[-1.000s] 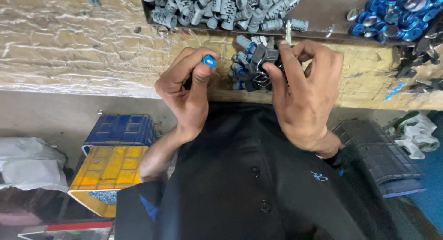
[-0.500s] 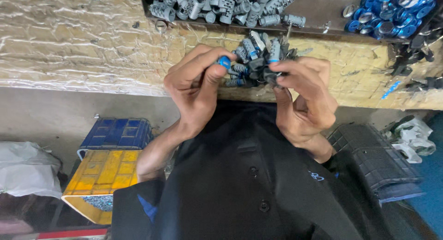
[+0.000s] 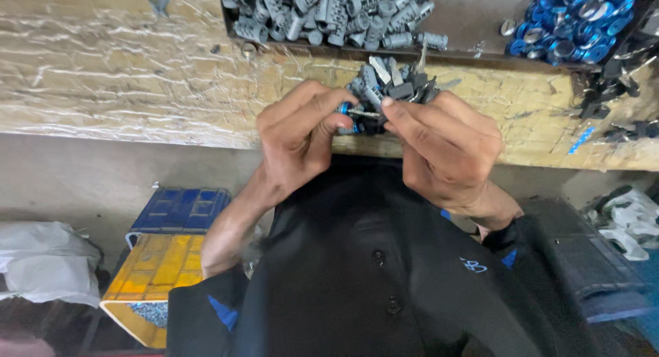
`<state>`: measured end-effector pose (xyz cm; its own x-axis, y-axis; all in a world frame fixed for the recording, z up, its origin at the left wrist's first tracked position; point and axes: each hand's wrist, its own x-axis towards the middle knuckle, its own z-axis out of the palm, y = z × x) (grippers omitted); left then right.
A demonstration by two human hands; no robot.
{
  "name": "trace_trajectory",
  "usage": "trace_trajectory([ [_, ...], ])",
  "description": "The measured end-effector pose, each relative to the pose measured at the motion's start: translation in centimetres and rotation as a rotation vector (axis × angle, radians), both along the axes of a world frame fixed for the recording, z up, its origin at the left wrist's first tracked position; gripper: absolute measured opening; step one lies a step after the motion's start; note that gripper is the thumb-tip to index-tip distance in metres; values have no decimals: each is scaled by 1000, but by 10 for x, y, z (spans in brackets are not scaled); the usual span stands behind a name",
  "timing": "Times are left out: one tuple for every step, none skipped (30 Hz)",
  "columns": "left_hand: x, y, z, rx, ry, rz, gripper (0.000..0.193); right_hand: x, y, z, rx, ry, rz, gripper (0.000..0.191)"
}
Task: The person assembles keychains at a workbench, threading keys onto split rings and pressing blue plastic caps onto the ring ends, placing finished keychains in a pile on the bench. They repeatedly pick parts from trays of grey and blue components and set completed assemblies aside.
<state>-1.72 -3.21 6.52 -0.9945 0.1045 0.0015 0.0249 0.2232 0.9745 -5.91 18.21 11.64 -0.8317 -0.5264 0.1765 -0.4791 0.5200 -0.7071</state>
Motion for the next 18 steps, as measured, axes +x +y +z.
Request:
trace_trajectory([
  [-2, -3, 1, -11, 27, -61, 25, -3, 0, 1, -1, -31, 19, 33],
  [-5, -7, 2, -29, 61, -121, 31, -7, -1, 1, -9, -55, 40, 38],
  [-8, -12, 2, -60, 102, -181, 38, -9, -3, 0, -26, -69, 62, 43],
  [-10, -17, 2, -136, 144, -205, 35, -11, -6, -2, -35, -73, 48, 41],
  [-11, -17, 3, -205, 186, -226, 34, -12, -8, -3, -37, -79, 37, 40],
  [-12, -18, 3, -275, 223, -247, 35, -11, -10, -5, -39, -89, 23, 38],
  [-12, -17, 3, -300, 265, -237, 34, -11, -13, -7, -66, -113, -17, 36],
  [-12, -16, 3, -325, 305, -224, 34, -10, -15, -9, -92, -140, -53, 35],
  [-13, -14, 2, -351, 347, -210, 35, -9, -17, -12, -120, -166, -87, 33],
  [-12, -11, 1, -387, 318, -197, 33, -8, -18, -15, -126, -151, -108, 32],
  [-12, -8, -1, -417, 288, -186, 31, -7, -19, -18, -129, -139, -133, 32],
  [-14, -8, -3, -444, 260, -175, 29, -6, -20, -20, -129, -125, -161, 31],
  [-15, -7, -5, -407, 260, -178, 28, -6, -20, -22, -129, -120, -167, 32],
  [-17, -7, -7, -367, 256, -182, 27, -6, -20, -23, -126, -118, -172, 33],
  [-17, -6, -9, -327, 247, -185, 27, -6, -20, -25, -123, -121, -177, 34],
  [-17, -4, -9, -288, 216, -136, 26, -6, -21, -26, -139, -125, -185, 32],
  [-17, -1, -10, -246, 186, -88, 24, -7, -21, -27, -153, -127, -193, 31],
  [-16, 4, -10, -203, 153, -40, 24, -8, -21, -27, -166, -131, -200, 30],
])
